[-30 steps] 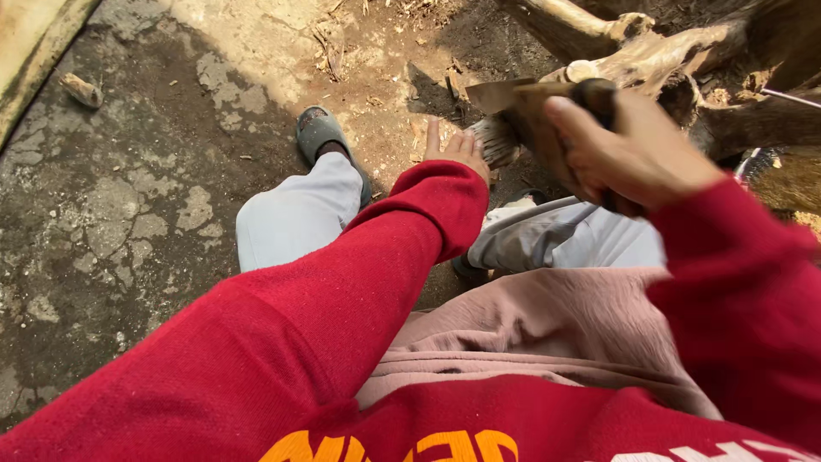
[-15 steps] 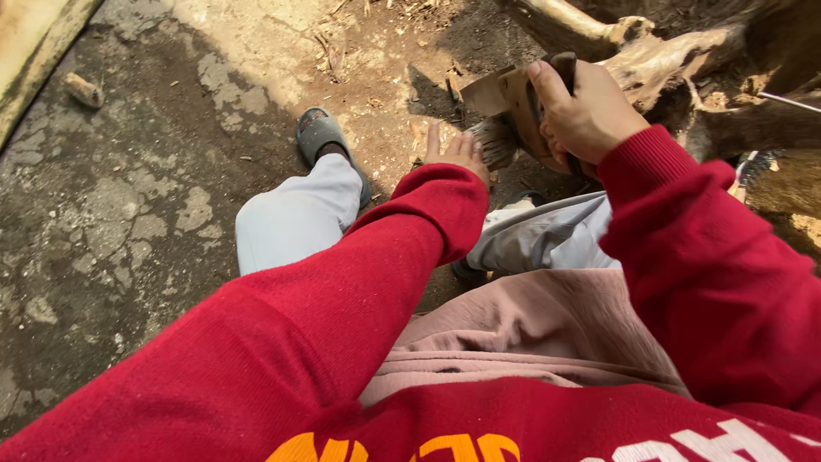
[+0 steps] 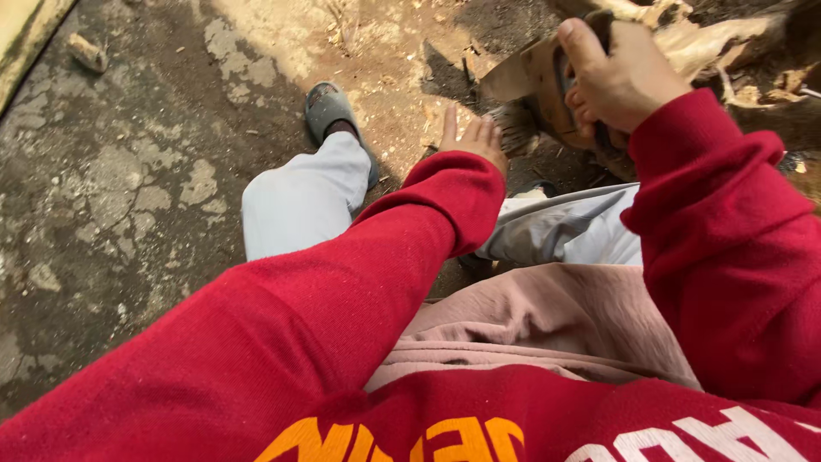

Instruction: The person sits on the ground and saws a piece of wood root with a hand saw, steadying the wood with one hand while moving the saw back and forth with the other. At the start they adjust their clothing before beginning to saw.

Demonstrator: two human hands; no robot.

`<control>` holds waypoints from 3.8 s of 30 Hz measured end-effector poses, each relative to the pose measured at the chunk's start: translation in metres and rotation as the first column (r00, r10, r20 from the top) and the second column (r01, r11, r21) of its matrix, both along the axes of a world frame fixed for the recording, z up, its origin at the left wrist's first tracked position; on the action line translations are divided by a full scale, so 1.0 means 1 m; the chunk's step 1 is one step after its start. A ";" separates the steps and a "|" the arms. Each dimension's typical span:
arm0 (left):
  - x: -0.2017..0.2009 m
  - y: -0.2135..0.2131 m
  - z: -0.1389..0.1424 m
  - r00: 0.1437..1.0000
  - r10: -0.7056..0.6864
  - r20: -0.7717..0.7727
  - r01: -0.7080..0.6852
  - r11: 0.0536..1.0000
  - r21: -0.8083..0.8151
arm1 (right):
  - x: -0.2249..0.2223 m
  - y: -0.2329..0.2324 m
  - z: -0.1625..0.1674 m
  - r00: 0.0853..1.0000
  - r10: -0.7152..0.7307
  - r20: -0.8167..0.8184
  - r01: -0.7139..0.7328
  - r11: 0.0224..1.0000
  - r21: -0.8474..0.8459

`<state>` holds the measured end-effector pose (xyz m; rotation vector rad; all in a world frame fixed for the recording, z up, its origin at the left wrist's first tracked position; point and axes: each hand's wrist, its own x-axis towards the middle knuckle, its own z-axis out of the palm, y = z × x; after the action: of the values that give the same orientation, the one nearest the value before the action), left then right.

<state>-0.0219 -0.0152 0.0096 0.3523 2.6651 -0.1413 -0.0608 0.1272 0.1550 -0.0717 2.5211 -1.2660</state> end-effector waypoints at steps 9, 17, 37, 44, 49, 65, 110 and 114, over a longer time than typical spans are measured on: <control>0.000 0.004 -0.007 0.999 0.044 0.030 -0.045 0.998 0.046 | 0.026 0.082 0.063 0.860 0.152 0.487 0.189 0.791 -0.582; -0.006 0.005 -0.016 0.999 0.033 -0.038 -0.032 0.999 0.008 | 0.007 -0.005 0.014 0.998 0.042 -0.039 -0.039 0.996 0.080; 0.000 -0.002 -0.008 1.000 -0.005 -0.018 0.005 1.000 0.026 | 0.036 0.023 0.035 0.999 0.035 0.030 -0.038 0.994 0.102; 0.005 0.009 -0.009 0.999 0.027 -0.028 -0.027 0.999 0.028 | 0.068 0.038 0.094 0.990 -0.088 0.110 0.097 0.993 -0.073; 0.000 0.001 -0.012 1.000 0.015 -0.025 -0.015 1.000 0.028 | 0.004 -0.010 0.037 0.998 0.059 0.024 -0.061 0.994 0.089; -0.003 0.002 0.005 0.997 0.005 0.083 0.000 0.998 -0.056 | 0.008 -0.018 0.015 0.999 -0.017 0.030 0.017 1.000 0.001; 0.013 0.002 -0.005 0.999 0.031 -0.018 -0.030 0.999 0.017 | 0.068 0.037 0.084 0.996 -0.064 0.062 0.065 0.998 -0.012; 0.010 -0.003 0.006 0.997 0.030 0.071 -0.031 0.999 0.015 | 0.011 -0.002 0.013 0.999 0.034 0.026 -0.035 0.999 0.025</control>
<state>-0.0123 -0.0180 0.0153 0.3157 2.6017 -0.0964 -0.0497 0.1249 0.1680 -0.0920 2.5026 -1.2138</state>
